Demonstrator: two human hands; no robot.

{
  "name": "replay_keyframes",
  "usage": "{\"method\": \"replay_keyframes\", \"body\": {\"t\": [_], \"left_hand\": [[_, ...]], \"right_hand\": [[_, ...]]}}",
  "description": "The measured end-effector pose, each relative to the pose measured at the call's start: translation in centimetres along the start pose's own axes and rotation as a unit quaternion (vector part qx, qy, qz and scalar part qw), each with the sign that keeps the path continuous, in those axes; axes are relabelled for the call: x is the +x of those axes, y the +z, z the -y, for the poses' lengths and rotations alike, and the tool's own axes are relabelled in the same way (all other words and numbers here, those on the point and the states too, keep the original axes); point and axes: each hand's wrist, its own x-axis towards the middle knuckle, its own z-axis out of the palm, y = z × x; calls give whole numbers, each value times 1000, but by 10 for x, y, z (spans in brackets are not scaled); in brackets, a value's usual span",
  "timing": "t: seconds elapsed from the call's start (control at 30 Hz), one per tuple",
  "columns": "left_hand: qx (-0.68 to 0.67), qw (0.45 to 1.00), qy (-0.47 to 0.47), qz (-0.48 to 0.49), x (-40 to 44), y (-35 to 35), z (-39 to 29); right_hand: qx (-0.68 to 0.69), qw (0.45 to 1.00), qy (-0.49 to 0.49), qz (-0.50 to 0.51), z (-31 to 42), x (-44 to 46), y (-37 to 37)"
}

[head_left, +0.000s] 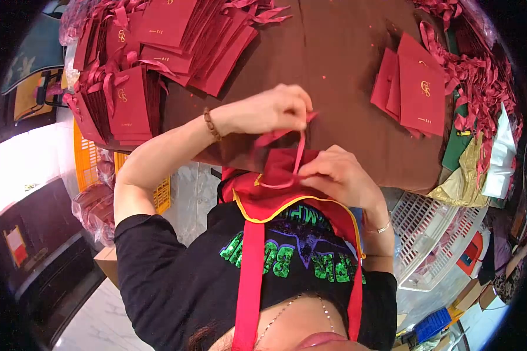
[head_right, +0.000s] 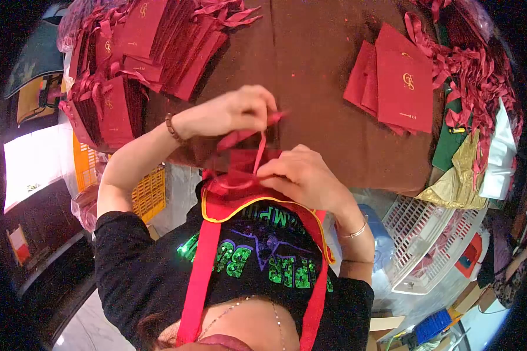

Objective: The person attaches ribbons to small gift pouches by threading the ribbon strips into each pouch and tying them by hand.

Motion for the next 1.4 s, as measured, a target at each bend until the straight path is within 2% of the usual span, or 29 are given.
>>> {"method": "replay_keyframes", "body": {"t": [0.07,0.13,0.17,0.2,0.27,0.33,0.4,0.53,0.6,0.67,0.83,0.9,0.93,0.97,1.0,1.03,1.13,1.2,1.27,1.3,1.33,1.37,1.4], "left_hand": [[-38,996,4,-86,4,-7,5],[-41,993,-17,-113,6,-8,6],[109,980,-29,-165,6,-5,8],[256,942,-42,-212,6,-2,11],[296,931,-38,-213,4,1,12],[341,924,-82,-153,-2,9,2],[315,930,-74,-175,-9,19,1],[234,945,-87,-211,-46,27,0],[176,981,-28,-72,-68,29,-12],[296,955,-14,-20,-89,51,-24],[290,955,-33,-45,-124,86,-15],[100,992,-69,-25,-135,74,-13],[99,993,-66,-24,-140,68,-18],[-135,978,-145,-61,-144,59,-27],[-359,903,-216,-92,-149,51,-32],[-406,891,-171,-108,-152,46,-32],[-587,801,-61,-102,-165,37,-29],[-564,818,-81,-79,-177,26,-24],[-469,860,-168,-111,-181,17,-27],[-449,865,-167,-147,-178,17,-31],[-449,866,-166,-143,-180,14,-28],[-391,880,-209,-169,-186,10,-22],[-330,889,-250,-196,-188,8,-19]], "right_hand": [[-22,999,22,-15,-8,0,8],[-1,992,86,-89,-16,2,16],[-7,990,99,-100,-13,4,15],[-6,990,98,-100,-15,5,17],[-128,976,40,-174,-23,7,23],[-158,970,69,-174,-23,-1,24],[-259,939,101,-204,-20,-8,23],[-255,927,170,-216,-20,-35,23],[-266,917,206,-215,-18,-43,24],[-243,922,218,-209,-18,-44,26],[-215,924,214,-234,-15,-41,32],[-212,924,200,-248,-18,-44,33],[-208,925,183,-261,-20,-46,32],[-210,924,184,-263,-19,-47,31],[-137,929,217,-267,-17,-47,29],[-63,928,248,-271,-16,-49,28],[-6,932,252,-259,-20,-58,22],[-28,939,226,-258,-23,-63,20],[-72,952,168,-245,-25,-68,18],[-74,951,171,-248,-22,-69,17],[-9,951,206,-230,-19,-69,16],[56,946,240,-211,-17,-69,15],[55,945,241,-214,-17,-69,15]]}}
